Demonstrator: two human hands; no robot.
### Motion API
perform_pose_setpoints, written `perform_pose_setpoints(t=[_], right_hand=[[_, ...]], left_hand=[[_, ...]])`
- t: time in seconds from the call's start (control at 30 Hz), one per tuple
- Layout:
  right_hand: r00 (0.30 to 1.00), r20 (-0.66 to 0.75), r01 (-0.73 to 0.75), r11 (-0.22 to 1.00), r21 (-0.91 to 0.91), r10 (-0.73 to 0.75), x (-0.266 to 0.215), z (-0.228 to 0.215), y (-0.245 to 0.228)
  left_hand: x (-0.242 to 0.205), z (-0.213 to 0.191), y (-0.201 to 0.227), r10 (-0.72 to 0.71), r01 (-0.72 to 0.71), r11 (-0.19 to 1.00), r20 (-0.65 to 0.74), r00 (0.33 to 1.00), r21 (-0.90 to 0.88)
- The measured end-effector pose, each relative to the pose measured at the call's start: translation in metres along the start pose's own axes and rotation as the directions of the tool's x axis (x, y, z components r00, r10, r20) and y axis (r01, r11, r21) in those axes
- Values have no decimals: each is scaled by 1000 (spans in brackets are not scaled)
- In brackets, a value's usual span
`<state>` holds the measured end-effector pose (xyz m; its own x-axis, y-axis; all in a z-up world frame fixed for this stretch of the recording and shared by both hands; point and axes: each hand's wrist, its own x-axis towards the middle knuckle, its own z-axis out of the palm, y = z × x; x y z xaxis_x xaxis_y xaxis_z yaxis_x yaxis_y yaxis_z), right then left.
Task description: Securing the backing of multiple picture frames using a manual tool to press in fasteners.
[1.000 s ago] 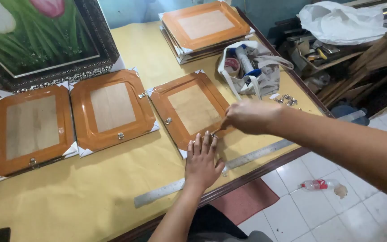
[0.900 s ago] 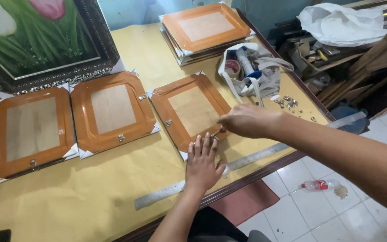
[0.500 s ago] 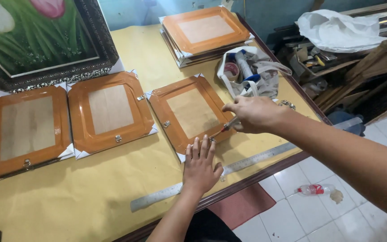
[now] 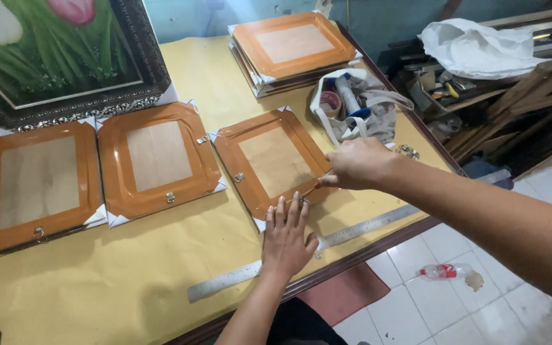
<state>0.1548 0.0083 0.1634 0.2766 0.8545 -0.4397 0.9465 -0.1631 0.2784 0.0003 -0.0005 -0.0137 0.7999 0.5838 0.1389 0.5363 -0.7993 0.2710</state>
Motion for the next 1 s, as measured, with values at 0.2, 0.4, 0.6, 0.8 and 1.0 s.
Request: perform_pose_setpoints(t=[0.2, 0.4, 0.6, 0.8, 1.0], right_hand=[[749, -300, 583, 802, -127, -591, 5, 26, 14], [999, 36, -39, 981, 191, 33, -12, -9, -21], [994, -7, 105, 992, -66, -106, -6, -11, -4], [821, -200, 524, 845, -108, -535, -14, 0, 4], [997, -28, -64, 974, 217, 72, 24, 21, 8]], left_hand=[[0, 0, -1, 18, -18, 1000, 14, 1000, 0], [0, 2, -1, 14, -14, 1000, 17, 1000, 2], [0, 6, -2, 12, -11, 1000, -38, 999, 19], [0, 8, -2, 7, -7, 1000, -39, 999, 0], [0, 16, -3, 17, -17, 1000, -103, 995, 5]])
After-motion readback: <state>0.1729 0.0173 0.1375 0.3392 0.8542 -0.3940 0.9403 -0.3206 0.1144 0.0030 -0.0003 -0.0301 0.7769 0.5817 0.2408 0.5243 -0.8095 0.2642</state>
